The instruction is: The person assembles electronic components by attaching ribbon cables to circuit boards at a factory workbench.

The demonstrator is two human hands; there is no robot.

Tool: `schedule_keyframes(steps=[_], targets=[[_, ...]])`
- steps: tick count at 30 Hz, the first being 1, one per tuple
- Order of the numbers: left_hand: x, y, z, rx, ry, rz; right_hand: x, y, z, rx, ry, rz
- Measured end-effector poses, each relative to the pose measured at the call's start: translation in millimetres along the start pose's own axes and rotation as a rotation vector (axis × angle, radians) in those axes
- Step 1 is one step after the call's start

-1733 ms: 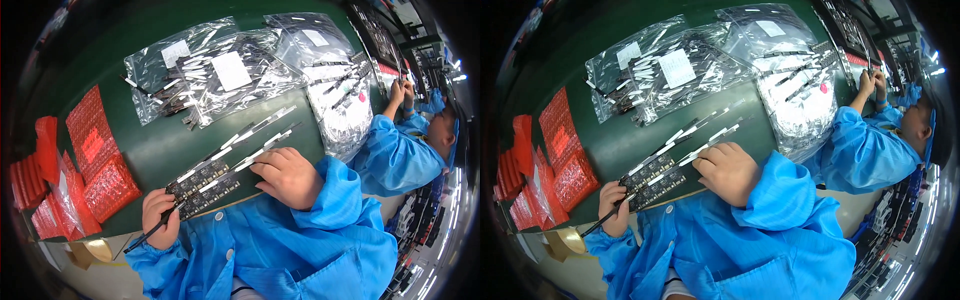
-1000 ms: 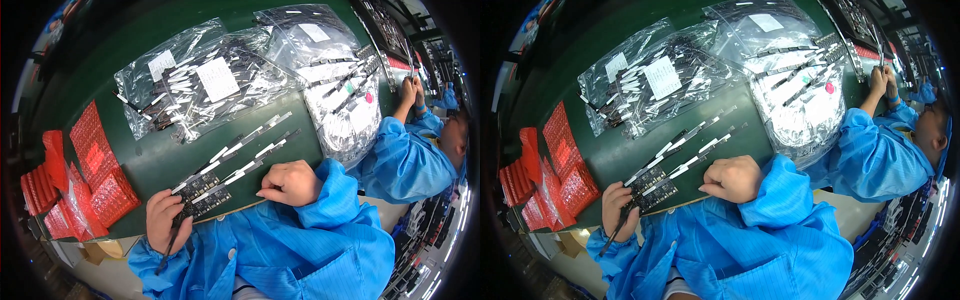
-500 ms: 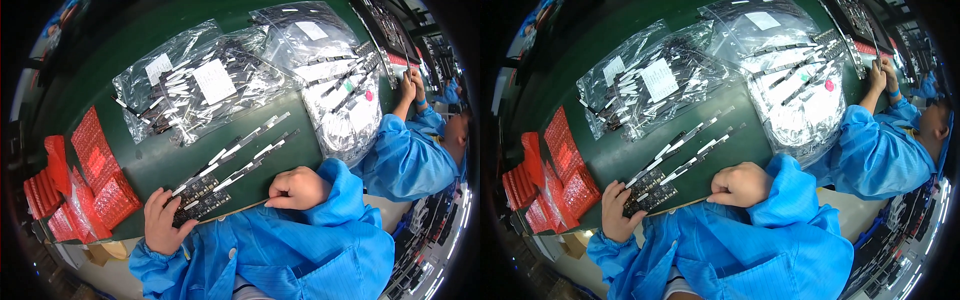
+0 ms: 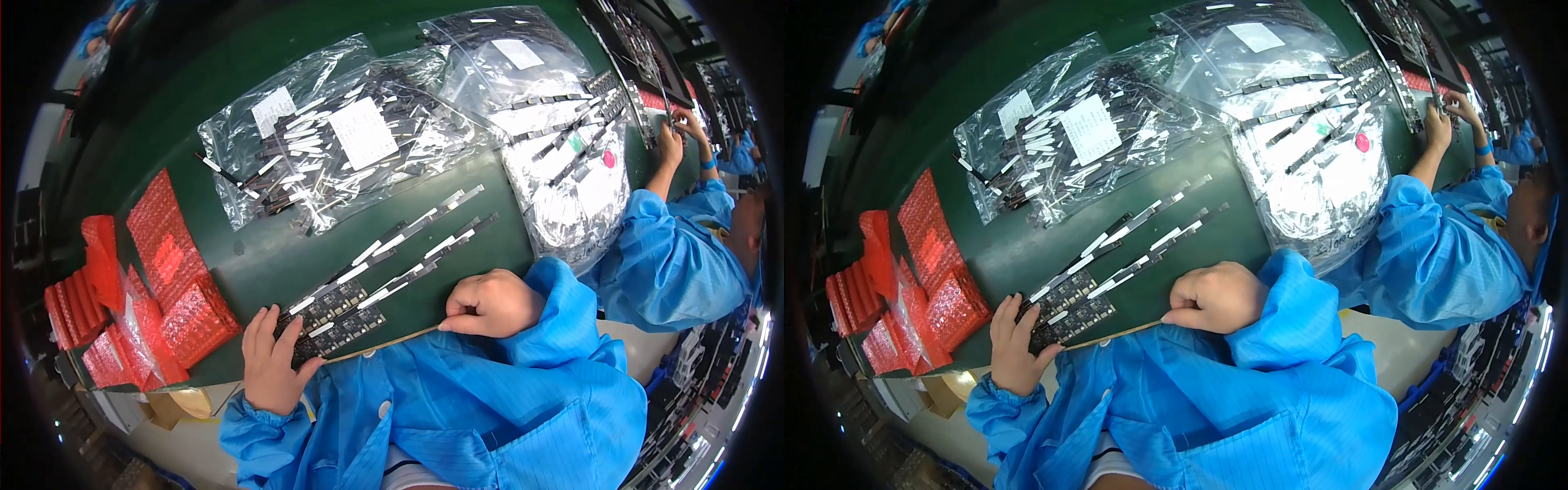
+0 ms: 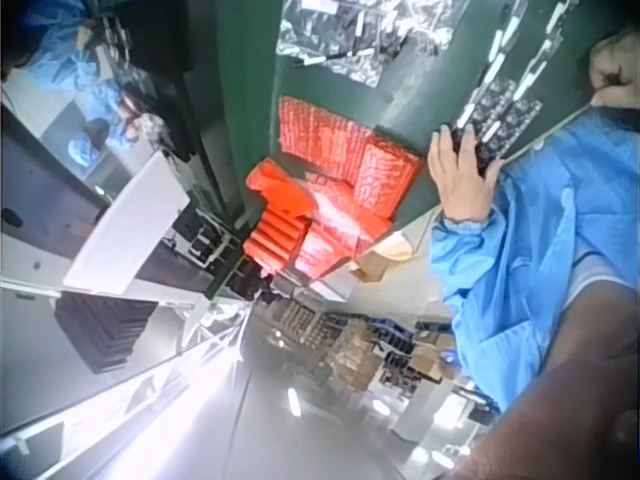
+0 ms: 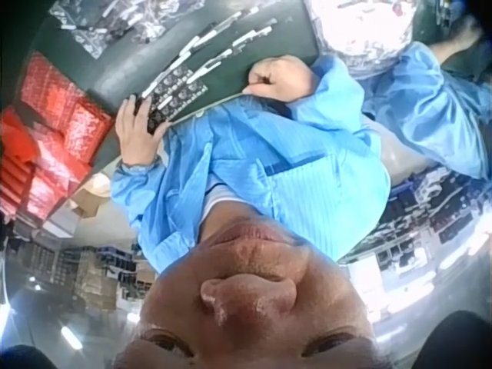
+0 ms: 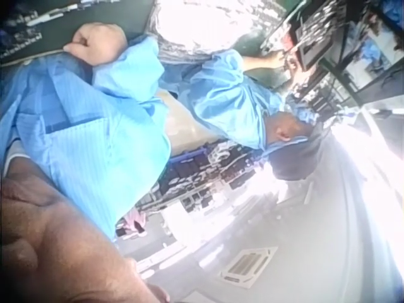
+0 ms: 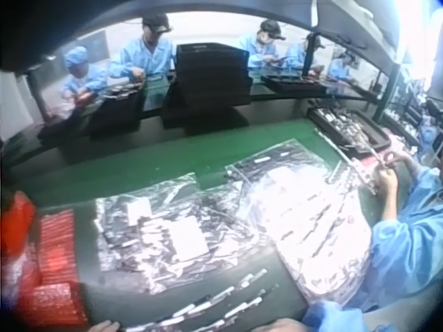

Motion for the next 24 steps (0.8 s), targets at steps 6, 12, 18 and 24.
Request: schedule_keyframes(steps=[6, 12, 18, 24], targets=[[3, -3, 3, -0.015, 0.023, -0.008, 0, -3, -4, 0.036, -0.003, -0.003], [-1, -6, 4, -0.048, 0.021, 0.005, -2, -3, -4, 0.064, -0.008, -0.011], [10, -6, 26, -0.203, 0.271, 0.167, 0, -4, -5, 0.083, -0.009, 0.0], [22, 8, 48, -0.345, 0.899, 0.215, -7, 5, 5, 0.006, 0.045, -0.035]])
Point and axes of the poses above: each hand's wrist, its own y-axis away from the middle knuckle, its own x-axis out of the palm, z = x × y, the point moved 10 cm from there along -y, towards the middle knuckle, and after that the axes turned 6 degrees about -x, right-handed, at the moved point
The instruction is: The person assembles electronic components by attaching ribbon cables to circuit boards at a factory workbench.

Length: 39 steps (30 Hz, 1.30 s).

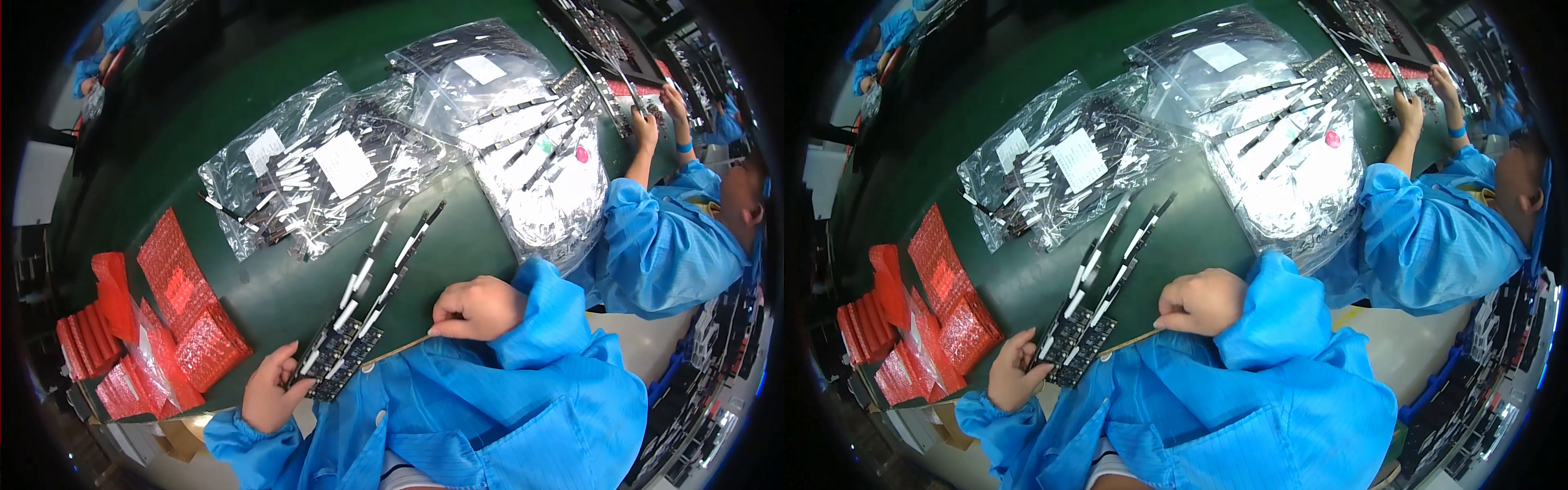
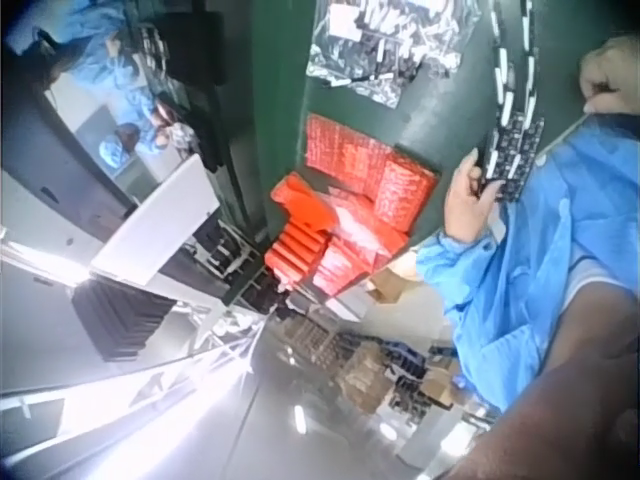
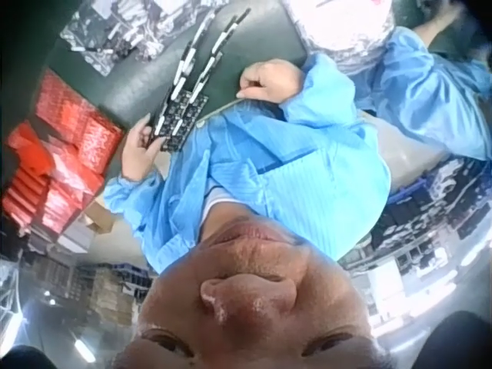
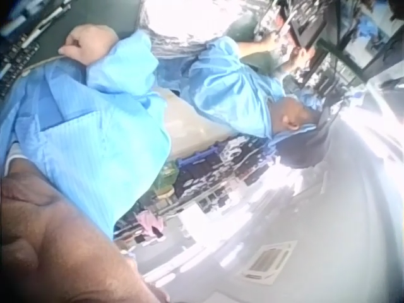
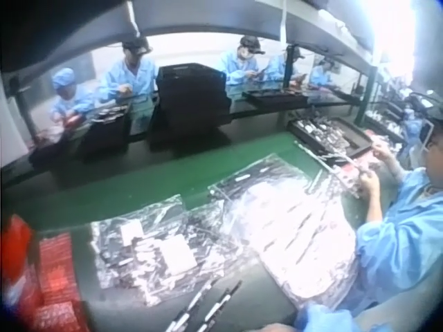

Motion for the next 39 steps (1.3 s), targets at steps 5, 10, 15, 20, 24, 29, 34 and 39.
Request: schedule_keyframes(steps=[5, 10, 15, 20, 24, 29, 34, 39], targets=[[2, 51, -107, 0.416, -0.663, 0.135, -67, -2, 119, -0.467, 0.284, -0.365], [13, 90, -201, 0.781, -0.8, -0.024, -12, -19, 141, -0.621, 0.323, -0.004], [-4, 97, -208, 0.938, -0.69, -0.172, -23, -17, 125, -0.573, 0.206, -0.062], [-65, 97, -169, 0.891, -0.311, -0.514, -125, 12, 6, 0.032, -0.785, -0.68], [-71, 88, -143, 0.691, -0.266, -0.537, -204, 76, -71, 0.066, -0.903, -1.24], [-65, 76, -133, 0.645, -0.248, -0.471, -228, 121, -164, 0.467, -0.991, -1.442], [-64, 74, -134, 0.576, -0.329, -0.478, -250, 175, -203, 0.589, -0.731, -1.465], [-62, 42, -109, 0.39, -0.565, -0.471, -255, 116, -110, 0.165, -0.579, -1.236]])
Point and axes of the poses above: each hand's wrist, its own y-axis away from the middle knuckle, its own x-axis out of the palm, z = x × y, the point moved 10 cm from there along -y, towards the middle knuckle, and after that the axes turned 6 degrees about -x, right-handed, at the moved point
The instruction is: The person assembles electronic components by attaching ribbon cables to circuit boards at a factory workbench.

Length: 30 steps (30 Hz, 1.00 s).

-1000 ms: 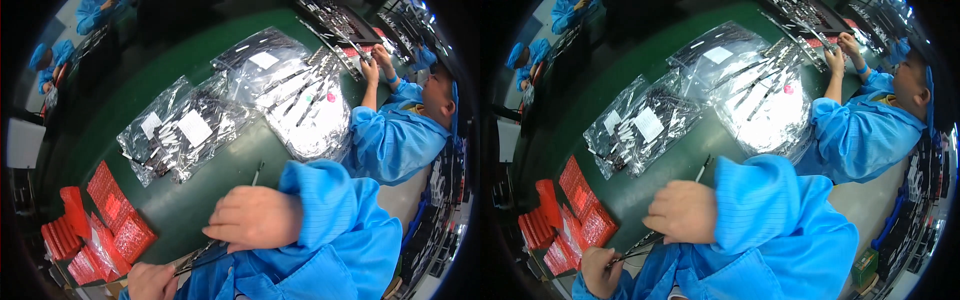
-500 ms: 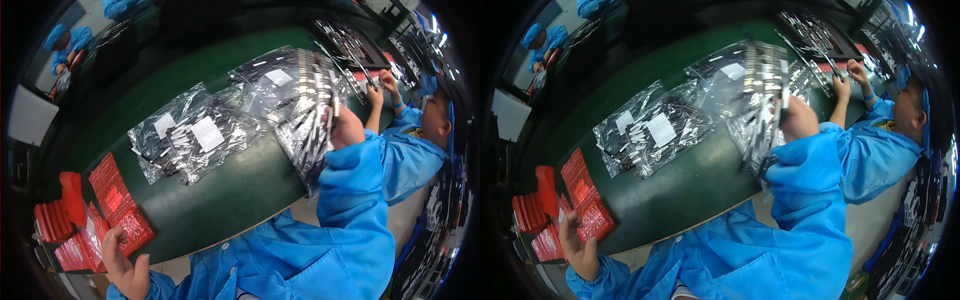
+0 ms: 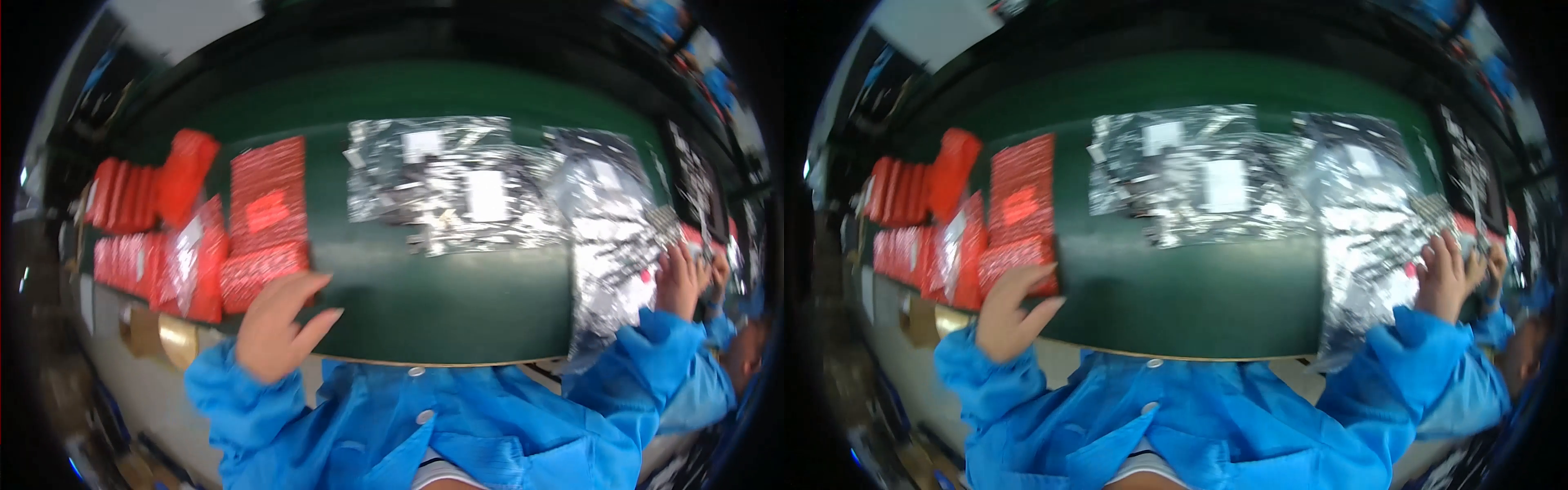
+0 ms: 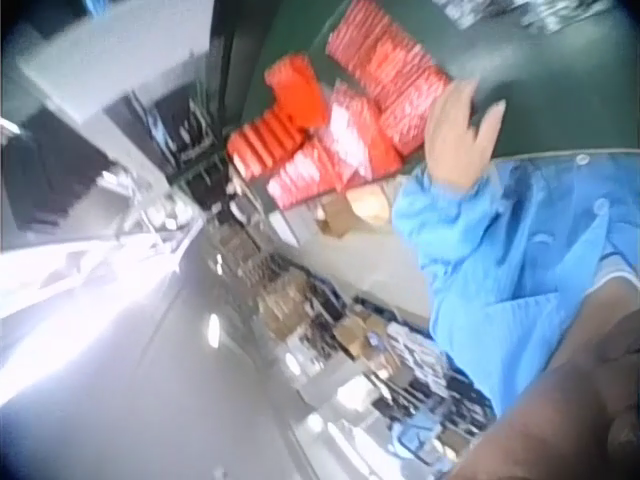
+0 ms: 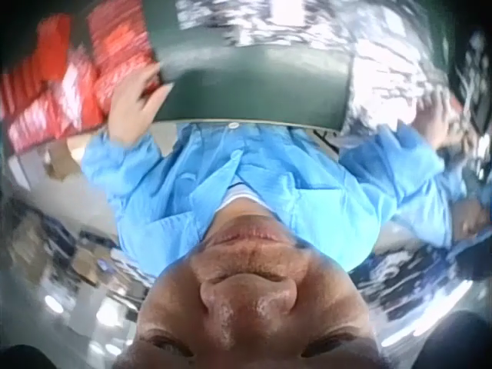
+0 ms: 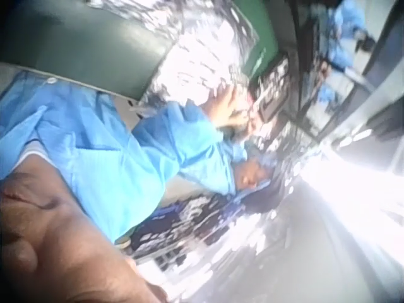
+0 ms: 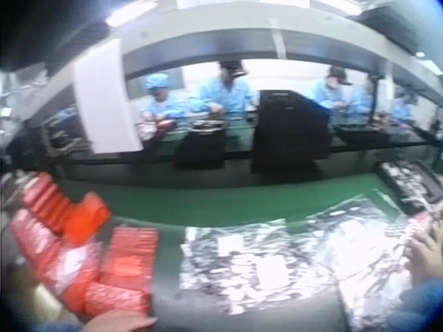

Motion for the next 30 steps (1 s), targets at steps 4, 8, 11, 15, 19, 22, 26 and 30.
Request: schedule_keyframes(steps=[4, 8, 11, 15, 19, 22, 26, 30], targets=[[2, 9, 67, -0.228, -0.453, -0.103, 106, 71, 27, -0.123, 0.085, 0.444], [-10, 45, 117, -0.363, -0.387, -0.232, 223, 173, -8, 0.157, 0.223, 0.923], [-20, 45, 118, -0.382, -0.502, -0.247, 271, 243, -59, 0.412, 0.224, 1.31], [-6, 48, 136, -0.424, -0.473, -0.225, 296, 289, -92, 0.595, 0.292, 1.45], [2, 57, 123, -0.372, -0.437, -0.234, 296, 285, -108, 0.609, 0.413, 1.409], [6, 60, 116, -0.338, -0.404, -0.254, 309, 285, -107, 0.575, 0.41, 1.412], [-2, 68, 131, -0.347, -0.154, -0.374, 360, 274, -98, 0.287, 0.241, 1.251], [0, 65, 198, -0.554, 0.596, -0.509, 422, 272, -81, 0.115, 0.327, 1.092]])
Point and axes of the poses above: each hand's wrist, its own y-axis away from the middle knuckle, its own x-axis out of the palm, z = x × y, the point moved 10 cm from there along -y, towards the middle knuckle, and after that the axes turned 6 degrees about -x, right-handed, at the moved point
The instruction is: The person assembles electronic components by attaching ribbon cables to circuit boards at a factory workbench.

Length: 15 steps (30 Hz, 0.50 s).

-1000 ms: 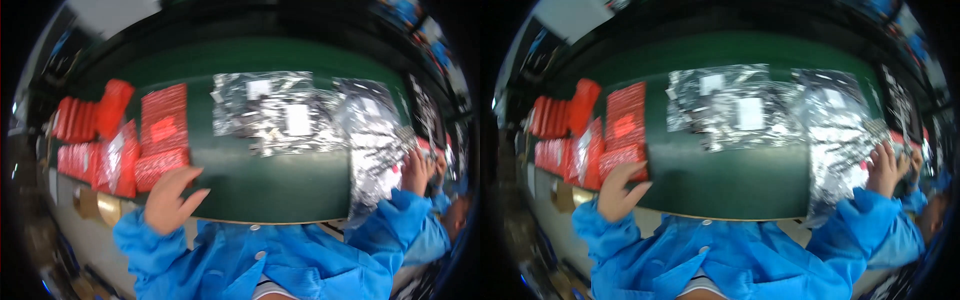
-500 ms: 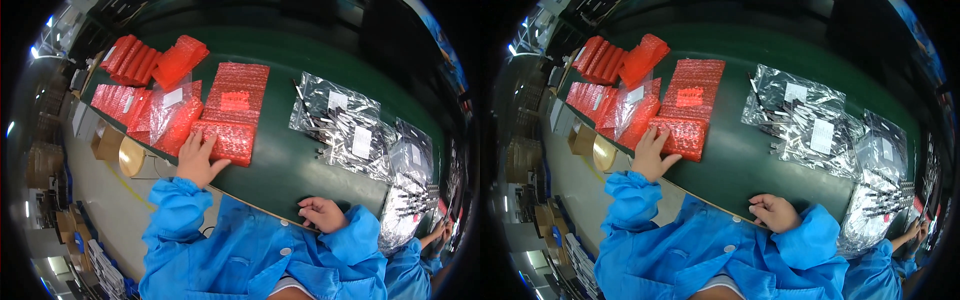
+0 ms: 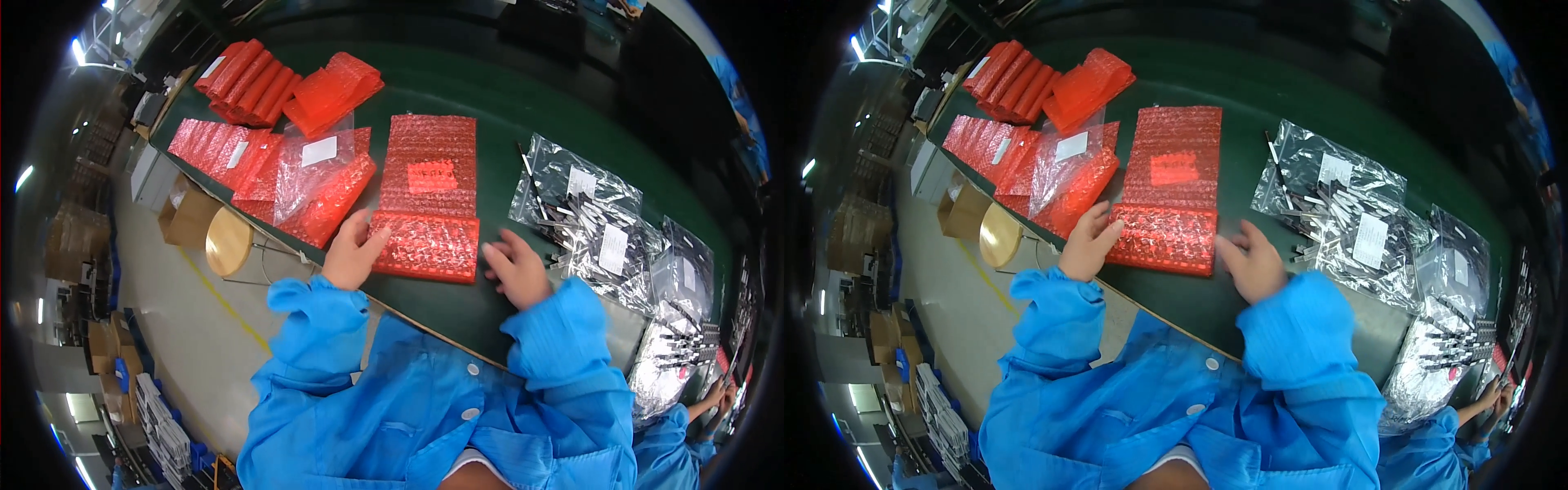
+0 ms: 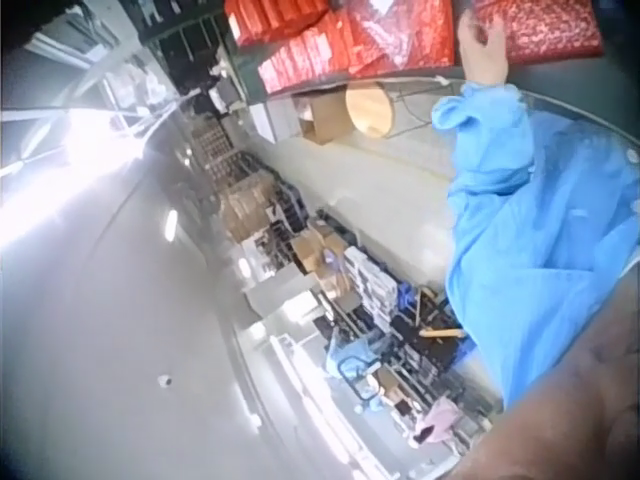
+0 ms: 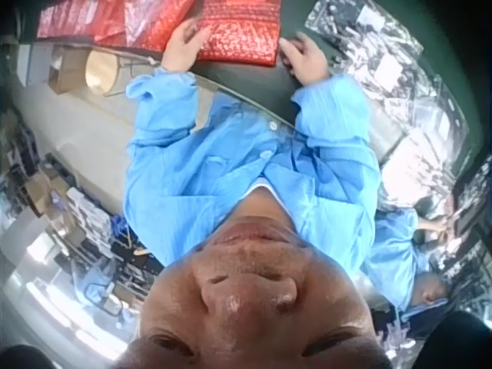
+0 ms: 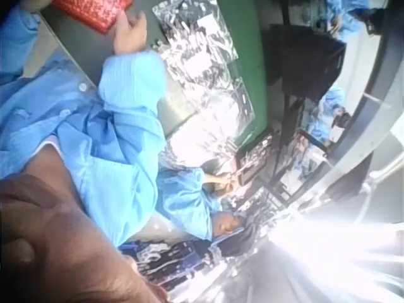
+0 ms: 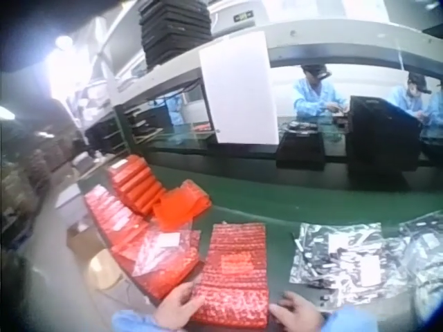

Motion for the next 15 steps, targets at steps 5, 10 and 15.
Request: schedule_keyframes(steps=[5, 10, 15], targets=[[18, -20, -8, -0.007, -0.001, 0.155, 37, -54, -6, -0.128, 0.21, 0.168], [0, -5, -35, 0.011, 0.29, 0.087, 10, -14, 50, -0.309, -0.249, -0.103], [-4, 50, -28, 0.37, -0.243, 0.082, 7, 77, 77, -0.99, 0.456, -0.071]])
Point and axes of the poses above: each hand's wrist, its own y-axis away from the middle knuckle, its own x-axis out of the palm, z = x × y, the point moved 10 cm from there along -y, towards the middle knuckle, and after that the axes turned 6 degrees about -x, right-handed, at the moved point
